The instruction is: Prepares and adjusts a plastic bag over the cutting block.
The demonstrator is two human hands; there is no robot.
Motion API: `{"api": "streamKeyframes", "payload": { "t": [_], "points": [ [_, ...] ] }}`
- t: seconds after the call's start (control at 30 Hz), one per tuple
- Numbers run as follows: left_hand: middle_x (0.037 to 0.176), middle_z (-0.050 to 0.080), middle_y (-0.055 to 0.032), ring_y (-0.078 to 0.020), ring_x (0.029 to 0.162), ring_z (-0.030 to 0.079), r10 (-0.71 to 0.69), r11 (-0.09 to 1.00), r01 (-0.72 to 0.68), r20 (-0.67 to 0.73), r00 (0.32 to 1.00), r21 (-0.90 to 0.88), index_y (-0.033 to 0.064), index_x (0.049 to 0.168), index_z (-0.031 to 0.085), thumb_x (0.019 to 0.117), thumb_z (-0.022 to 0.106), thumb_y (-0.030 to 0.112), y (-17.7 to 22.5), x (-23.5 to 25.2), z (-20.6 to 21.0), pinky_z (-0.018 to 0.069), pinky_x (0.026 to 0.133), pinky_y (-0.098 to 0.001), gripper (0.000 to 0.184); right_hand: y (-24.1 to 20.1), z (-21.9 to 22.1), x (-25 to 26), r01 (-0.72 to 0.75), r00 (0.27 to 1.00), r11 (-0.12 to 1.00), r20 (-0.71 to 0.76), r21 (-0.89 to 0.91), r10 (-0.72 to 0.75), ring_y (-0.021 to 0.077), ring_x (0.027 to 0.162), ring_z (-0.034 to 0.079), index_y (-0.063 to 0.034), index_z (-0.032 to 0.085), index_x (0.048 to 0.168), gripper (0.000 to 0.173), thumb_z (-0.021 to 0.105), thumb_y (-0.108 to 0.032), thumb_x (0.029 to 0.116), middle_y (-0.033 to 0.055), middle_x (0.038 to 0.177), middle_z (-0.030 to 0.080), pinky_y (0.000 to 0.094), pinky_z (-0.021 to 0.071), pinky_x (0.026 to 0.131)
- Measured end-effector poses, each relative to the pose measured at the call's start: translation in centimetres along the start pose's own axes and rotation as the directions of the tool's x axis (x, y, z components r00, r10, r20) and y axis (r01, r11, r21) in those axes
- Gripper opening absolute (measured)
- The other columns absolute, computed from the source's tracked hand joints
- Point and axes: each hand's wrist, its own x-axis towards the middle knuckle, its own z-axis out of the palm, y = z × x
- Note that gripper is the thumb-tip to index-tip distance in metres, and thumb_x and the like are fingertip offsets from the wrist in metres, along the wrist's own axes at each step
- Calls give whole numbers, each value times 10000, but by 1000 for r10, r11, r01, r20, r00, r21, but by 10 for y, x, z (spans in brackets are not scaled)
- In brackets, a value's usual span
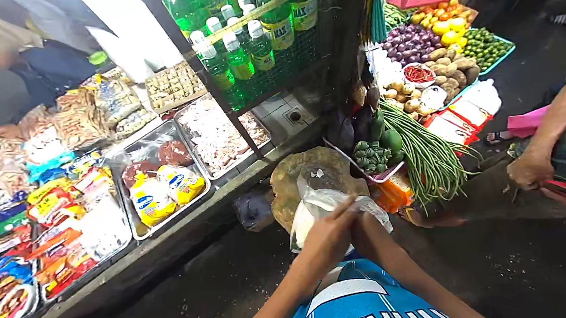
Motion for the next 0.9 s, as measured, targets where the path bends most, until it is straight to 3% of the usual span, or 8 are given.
{"api": "streamKeyframes", "payload": {
  "t": [0.13, 0.2, 0.33, 0.5, 0.63, 0.7, 0.8, 0.9],
  "points": [
    [1494, 576, -14, -237, 944, 757, -56, 998, 55, 98, 994, 16, 101, 1455, 570, 985, 506, 15, -2, 3, 7, 625, 779, -442, 481, 3, 4, 25, -72, 989, 969, 145, 236, 38, 264, 1251, 615, 61, 593, 1344, 484, 678, -188, 937, 211, 1299, 659, 406, 446, 1123],
    [1201, 730, -84, -250, 797, 741, -132, 987, 137, 66, 989, -88, 64, 1562, 398, 978, 529, 24, -8, 6, -7, 617, 726, -469, 600, 6, -3, 35, -104, 968, 950, 250, 293, 28, 247, 1295, 583, 20, 555, 1416, 592, 702, -285, 930, 192, 1352, 636, 402, 419, 1154],
    [1267, 728, -1, -141, 834, 753, -164, 984, 158, -75, 984, -84, 153, 1595, 338, 980, 474, -7, -52, 10, -59, 634, 750, -395, 650, 17, -23, 25, -209, 860, 975, 488, 68, 150, 328, 1320, 586, -108, 496, 1522, 815, 520, -695, 958, 174, 1401, 625, 565, 434, 1137],
    [924, 744, -53, -216, 804, 730, -105, 962, 143, -167, 980, 231, 122, 1250, 684, 996, 530, 59, -93, 2, -60, 611, 765, -466, 303, 22, -32, 10, 259, 921, 930, 357, -260, -157, 347, 896, 725, -76, 712, 1045, 219, 573, -243, 1019, 144, 878, 729, 567, 574, 838],
    [811, 688, 36, -67, 716, 639, -150, 975, 120, -153, 977, -187, 131, 910, 717, 969, 468, 83, -108, -10, -75, 549, 656, -290, 260, 45, -44, 15, 481, 867, 841, -8, -248, -498, 154, 846, 710, -121, 695, 889, 298, 546, -319, 1055, -3, 800, 699, 420, 524, 1046],
    [751, 663, 43, -53, 657, 609, -172, 925, 123, -108, 979, -361, 115, 888, 703, 993, 468, 205, -98, -11, -76, 522, 612, -277, 273, 40, -49, 15, 461, 873, 859, -59, -225, -484, 171, 831, 711, -98, 705, 995, 300, 599, -377, 1025, 12, 808, 706, 419, 537, 1021],
    [717, 655, 14, -138, 644, 641, -216, 974, 223, 145, 965, -33, 154, 1073, 700, 888, 661, 658, -78, -11, -77, 570, 619, -403, 537, 28, -49, 11, 236, 971, 948, 94, -213, -221, 298, 826, 729, -101, 687, 1237, 379, 740, -303, 921, 104, 862, 735, 518, 592, 856],
    [770, 695, -116, -355, 750, 708, -343, 912, 200, 398, 851, 358, 131, 1077, 693, 789, 714, 722, -78, -29, -69, 574, 680, -619, 658, 16, -51, 7, 104, 896, 974, 444, -203, -4, 381, 967, 702, -43, 729, 978, 190, 688, -228, 965, 180, 954, 718, 615, 561, 858]
  ]
}}
